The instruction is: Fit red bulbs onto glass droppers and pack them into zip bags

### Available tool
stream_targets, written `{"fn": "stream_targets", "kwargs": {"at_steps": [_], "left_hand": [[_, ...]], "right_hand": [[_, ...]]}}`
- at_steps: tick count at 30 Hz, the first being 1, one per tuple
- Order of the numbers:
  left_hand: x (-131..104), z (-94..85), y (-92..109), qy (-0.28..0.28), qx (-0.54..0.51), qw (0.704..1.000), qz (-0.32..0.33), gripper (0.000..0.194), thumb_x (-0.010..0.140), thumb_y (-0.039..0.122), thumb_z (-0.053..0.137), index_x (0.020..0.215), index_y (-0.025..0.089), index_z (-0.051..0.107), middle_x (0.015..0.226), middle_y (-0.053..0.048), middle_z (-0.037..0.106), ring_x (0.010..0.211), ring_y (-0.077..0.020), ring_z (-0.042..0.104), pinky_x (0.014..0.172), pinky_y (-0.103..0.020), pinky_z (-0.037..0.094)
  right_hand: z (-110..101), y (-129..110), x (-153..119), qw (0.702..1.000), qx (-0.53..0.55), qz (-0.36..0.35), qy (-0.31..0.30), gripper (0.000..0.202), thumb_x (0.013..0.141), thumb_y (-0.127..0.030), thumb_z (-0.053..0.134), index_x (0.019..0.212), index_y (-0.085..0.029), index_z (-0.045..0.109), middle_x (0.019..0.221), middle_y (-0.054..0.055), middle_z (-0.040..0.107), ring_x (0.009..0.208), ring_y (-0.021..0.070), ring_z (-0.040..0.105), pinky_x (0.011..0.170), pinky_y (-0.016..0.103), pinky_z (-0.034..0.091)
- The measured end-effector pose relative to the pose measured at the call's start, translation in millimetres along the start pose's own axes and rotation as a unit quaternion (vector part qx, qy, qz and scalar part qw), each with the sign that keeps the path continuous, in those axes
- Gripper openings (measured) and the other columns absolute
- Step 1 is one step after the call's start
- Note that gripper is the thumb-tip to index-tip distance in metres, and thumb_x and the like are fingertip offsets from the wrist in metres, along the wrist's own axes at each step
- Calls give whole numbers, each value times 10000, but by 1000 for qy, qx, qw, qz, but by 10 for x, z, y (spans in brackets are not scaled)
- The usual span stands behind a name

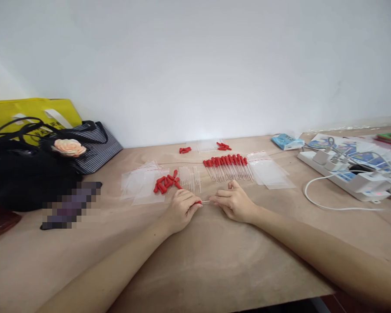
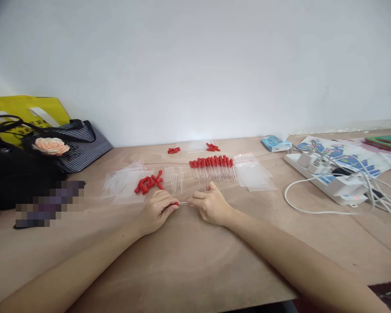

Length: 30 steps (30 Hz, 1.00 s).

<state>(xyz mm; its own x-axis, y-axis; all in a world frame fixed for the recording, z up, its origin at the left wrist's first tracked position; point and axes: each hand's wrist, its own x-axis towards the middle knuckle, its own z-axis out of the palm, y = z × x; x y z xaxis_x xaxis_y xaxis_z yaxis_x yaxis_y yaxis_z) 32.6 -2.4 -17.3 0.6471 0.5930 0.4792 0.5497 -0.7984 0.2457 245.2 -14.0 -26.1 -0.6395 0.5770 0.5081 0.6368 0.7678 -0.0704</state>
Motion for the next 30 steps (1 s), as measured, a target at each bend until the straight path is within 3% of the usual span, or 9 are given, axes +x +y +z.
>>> {"fn": "stream_targets", "kwargs": {"at_steps": [17, 25, 28, 30], "left_hand": [[11, 1, 27, -24, -5, 999, 40, 182, 856, 231, 406, 764, 169, 551, 698, -22, 596, 700, -153, 511, 771, -327, 371], [-8, -59, -17, -10, 29, 998, 46, 152, 841, 241, 449, 787, 192, 582, 711, -9, 619, 734, -156, 534, 834, -345, 339], [-34, -102, -86, 22, 54, 998, 14, 144, 820, 275, 487, 901, 202, 580, 853, -35, 625, 849, -187, 526, 849, -359, 332], [-55, -123, -148, 53, 79, 995, -31, 224, 799, 287, 510, 1000, 197, 550, 953, -62, 599, 932, -216, 499, 858, -378, 328]], "right_hand": [[67, -105, 58, 997, 69, 28, -10, 239, 863, -176, 365, 891, -157, 602, 715, 29, 577, 663, 118, 487, 655, 273, 254], [-75, -74, 53, 999, -12, 2, -42, 244, 865, -245, 393, 912, -176, 622, 776, 52, 594, 744, 156, 470, 677, 293, 252], [-95, -44, -8, 997, -23, 49, -46, 249, 856, -240, 395, 888, -173, 633, 769, 58, 601, 749, 164, 477, 686, 298, 265], [-82, 9, -28, 991, -15, 128, -29, 251, 848, -237, 395, 890, -170, 634, 793, 63, 612, 770, 170, 497, 692, 294, 283]]}}
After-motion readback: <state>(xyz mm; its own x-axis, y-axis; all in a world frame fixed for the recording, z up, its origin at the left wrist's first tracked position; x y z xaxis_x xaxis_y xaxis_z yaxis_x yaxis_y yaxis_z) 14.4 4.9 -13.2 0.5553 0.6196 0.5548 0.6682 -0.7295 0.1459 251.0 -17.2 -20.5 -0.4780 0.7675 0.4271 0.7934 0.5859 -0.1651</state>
